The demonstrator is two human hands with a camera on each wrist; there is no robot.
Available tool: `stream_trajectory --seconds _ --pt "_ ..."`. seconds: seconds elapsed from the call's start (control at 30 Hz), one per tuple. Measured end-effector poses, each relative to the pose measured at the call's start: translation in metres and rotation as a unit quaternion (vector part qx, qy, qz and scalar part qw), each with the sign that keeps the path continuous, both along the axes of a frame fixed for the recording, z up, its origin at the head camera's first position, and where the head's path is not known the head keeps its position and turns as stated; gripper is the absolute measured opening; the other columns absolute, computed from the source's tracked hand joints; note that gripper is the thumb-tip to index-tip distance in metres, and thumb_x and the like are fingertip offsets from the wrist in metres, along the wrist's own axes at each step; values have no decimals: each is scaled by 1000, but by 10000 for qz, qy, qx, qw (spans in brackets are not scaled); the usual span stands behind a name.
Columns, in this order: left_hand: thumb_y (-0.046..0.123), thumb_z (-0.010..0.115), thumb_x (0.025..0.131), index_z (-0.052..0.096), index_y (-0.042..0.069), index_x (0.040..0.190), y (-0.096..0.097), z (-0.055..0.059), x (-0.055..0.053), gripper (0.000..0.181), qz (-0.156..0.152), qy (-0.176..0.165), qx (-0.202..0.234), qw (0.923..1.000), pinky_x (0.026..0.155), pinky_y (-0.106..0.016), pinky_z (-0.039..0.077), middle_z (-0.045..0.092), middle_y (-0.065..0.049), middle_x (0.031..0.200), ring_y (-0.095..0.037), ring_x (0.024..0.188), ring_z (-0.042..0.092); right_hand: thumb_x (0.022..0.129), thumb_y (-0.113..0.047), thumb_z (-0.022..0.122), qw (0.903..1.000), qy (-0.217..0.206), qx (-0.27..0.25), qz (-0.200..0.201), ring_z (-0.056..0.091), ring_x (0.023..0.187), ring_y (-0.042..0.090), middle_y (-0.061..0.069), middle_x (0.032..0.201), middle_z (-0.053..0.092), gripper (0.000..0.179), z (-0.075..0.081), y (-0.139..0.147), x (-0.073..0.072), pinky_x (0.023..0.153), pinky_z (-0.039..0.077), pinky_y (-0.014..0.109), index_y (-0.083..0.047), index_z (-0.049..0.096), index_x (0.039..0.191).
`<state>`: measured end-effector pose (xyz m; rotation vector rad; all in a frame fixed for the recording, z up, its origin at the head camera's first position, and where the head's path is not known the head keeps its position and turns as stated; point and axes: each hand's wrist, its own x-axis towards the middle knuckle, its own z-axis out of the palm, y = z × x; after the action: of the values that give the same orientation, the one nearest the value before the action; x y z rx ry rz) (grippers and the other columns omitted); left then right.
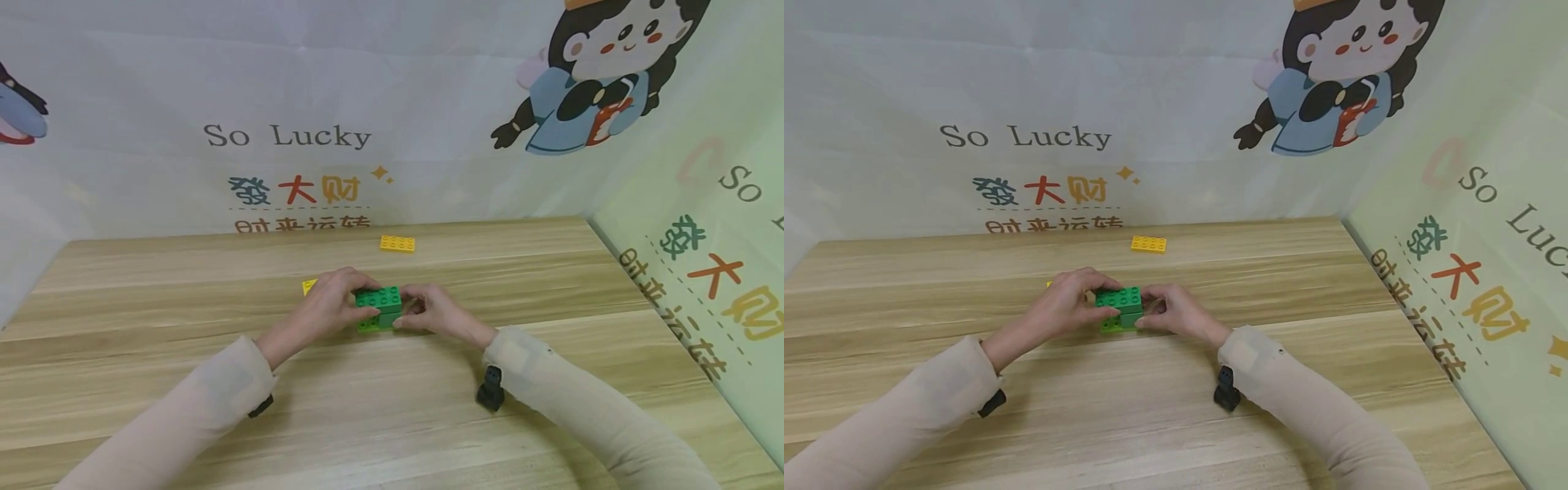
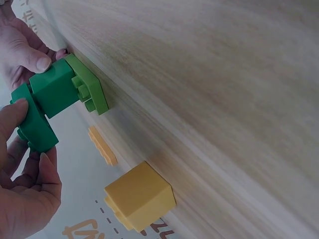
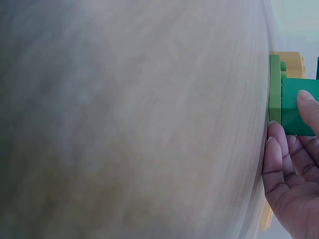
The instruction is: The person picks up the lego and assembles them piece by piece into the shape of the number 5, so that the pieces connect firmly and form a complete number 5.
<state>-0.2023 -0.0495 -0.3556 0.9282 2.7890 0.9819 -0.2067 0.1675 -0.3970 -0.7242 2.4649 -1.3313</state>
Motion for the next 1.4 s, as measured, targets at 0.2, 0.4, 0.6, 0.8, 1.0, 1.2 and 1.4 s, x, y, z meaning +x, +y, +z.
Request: stream_trajectory --seconds 0.2,0.4,0.6,0.8,1.0,1.2,1.4 --pt "18 77 78 69 7 107 1 1 0 32 -32 106 -41 9999 80 -34 51 67 -7 106 -17 94 60 81 -5 72 10000 16 28 -17 60 74 9 15 98 67 34 0 0 0 65 52 20 4 62 112" --pt "19 78 78 70 7 106 1 1 -1 32 -57 166 -107 9998 79 -34 50 68 -6 105 -17 92 60 81 -6 72 10000 12 57 0 60 75 9 14 100 67 34 1 0 1 66 51 20 3 62 113" --pt "18 78 77 70 7 106 2 2 -2 32 -77 150 -146 9998 79 -34 49 68 -6 103 -17 90 60 81 -6 72 10000 -5 14 19 60 76 9 15 100 67 34 1 0 1 66 51 20 4 62 113" --pt "18 78 77 70 8 107 3 3 -2 33 -76 165 -219 9996 78 -33 50 68 -5 101 -16 88 59 82 -6 72 10000 -14 19 23 59 75 8 15 99 67 33 0 1 0 65 51 21 4 62 112" --pt "18 79 76 70 7 106 3 3 -3 33 -122 284 -308 9990 75 -31 49 67 -4 98 -15 85 58 82 -7 71 10000 -30 44 41 59 75 7 14 98 67 32 0 1 0 64 50 20 3 62 111" --pt "18 78 76 69 6 108 5 5 -3 35 -157 377 -484 9980 75 -30 50 67 -5 99 -15 85 58 82 -7 71 9999 -71 81 13 58 74 7 13 97 67 32 1 0 0 63 49 19 3 62 111" --pt "19 78 77 68 6 109 6 7 -2 36 -245 491 -664 9963 76 -30 50 67 -6 102 -16 88 58 82 -7 71 9999 -89 60 2 57 72 7 13 95 67 31 1 1 0 61 48 19 2 62 110"
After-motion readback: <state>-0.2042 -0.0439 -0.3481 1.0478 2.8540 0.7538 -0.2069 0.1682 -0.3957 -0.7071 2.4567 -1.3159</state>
